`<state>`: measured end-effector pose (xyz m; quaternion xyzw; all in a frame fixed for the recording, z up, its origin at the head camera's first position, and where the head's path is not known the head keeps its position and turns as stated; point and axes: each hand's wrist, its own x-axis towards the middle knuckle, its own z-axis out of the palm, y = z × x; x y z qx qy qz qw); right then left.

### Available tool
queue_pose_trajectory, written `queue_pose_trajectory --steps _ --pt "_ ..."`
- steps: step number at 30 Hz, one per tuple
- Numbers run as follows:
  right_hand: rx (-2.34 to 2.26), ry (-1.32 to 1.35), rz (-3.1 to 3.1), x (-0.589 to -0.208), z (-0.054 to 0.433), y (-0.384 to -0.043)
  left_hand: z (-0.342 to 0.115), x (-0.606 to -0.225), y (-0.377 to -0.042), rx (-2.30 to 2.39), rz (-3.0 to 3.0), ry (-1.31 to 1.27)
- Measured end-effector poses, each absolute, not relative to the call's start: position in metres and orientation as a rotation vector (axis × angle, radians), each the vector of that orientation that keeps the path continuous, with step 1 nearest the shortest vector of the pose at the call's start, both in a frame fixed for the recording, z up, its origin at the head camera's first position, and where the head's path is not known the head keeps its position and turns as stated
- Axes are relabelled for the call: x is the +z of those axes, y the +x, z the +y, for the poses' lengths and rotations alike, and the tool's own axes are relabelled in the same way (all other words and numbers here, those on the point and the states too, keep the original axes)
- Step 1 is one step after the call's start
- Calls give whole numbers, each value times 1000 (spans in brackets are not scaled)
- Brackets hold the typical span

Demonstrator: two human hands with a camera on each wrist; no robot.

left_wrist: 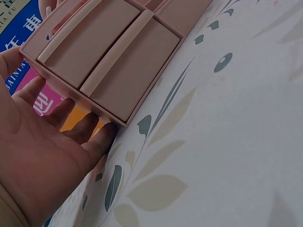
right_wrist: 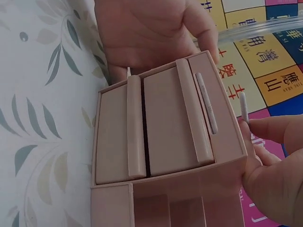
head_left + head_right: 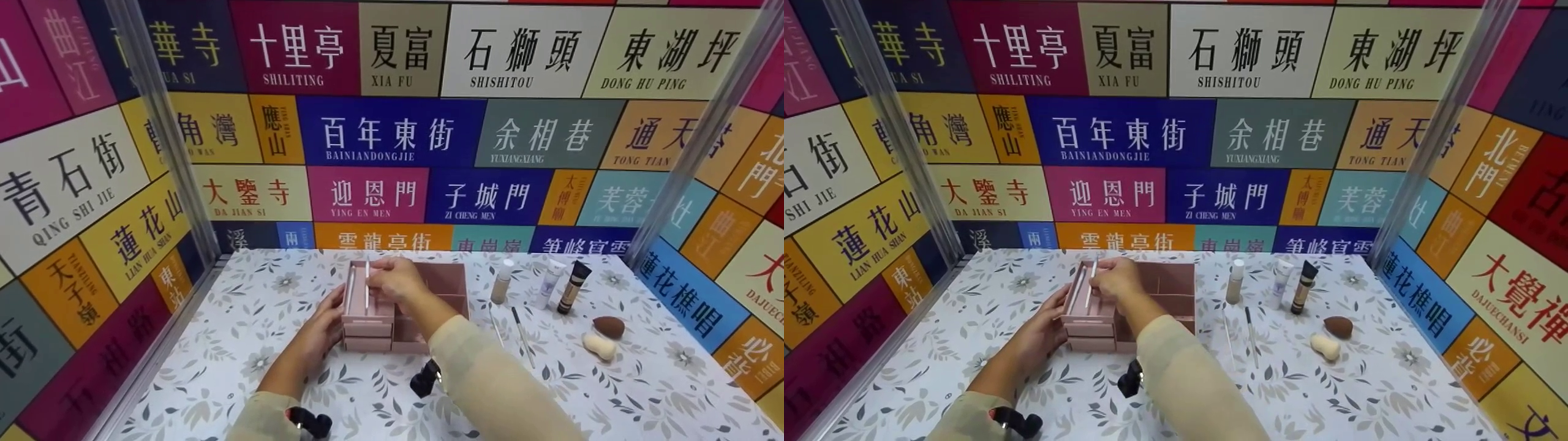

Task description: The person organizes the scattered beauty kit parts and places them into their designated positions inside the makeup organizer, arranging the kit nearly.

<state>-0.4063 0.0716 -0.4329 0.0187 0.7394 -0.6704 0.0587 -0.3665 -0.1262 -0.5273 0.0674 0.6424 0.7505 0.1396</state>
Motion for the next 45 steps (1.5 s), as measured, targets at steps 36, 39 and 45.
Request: queue_pose_trajectory --steps 36,39,45 --pt "-2333 7 1952 -442 151 -365 -125 -526 -367 2204 1824 267" --pt "-2326 14 1989 -446 166 -361 -125 -526 -366 2218 1811 264" --pt "-2317 49 2041 -452 194 -354 -124 -526 -366 2213 1831 246"
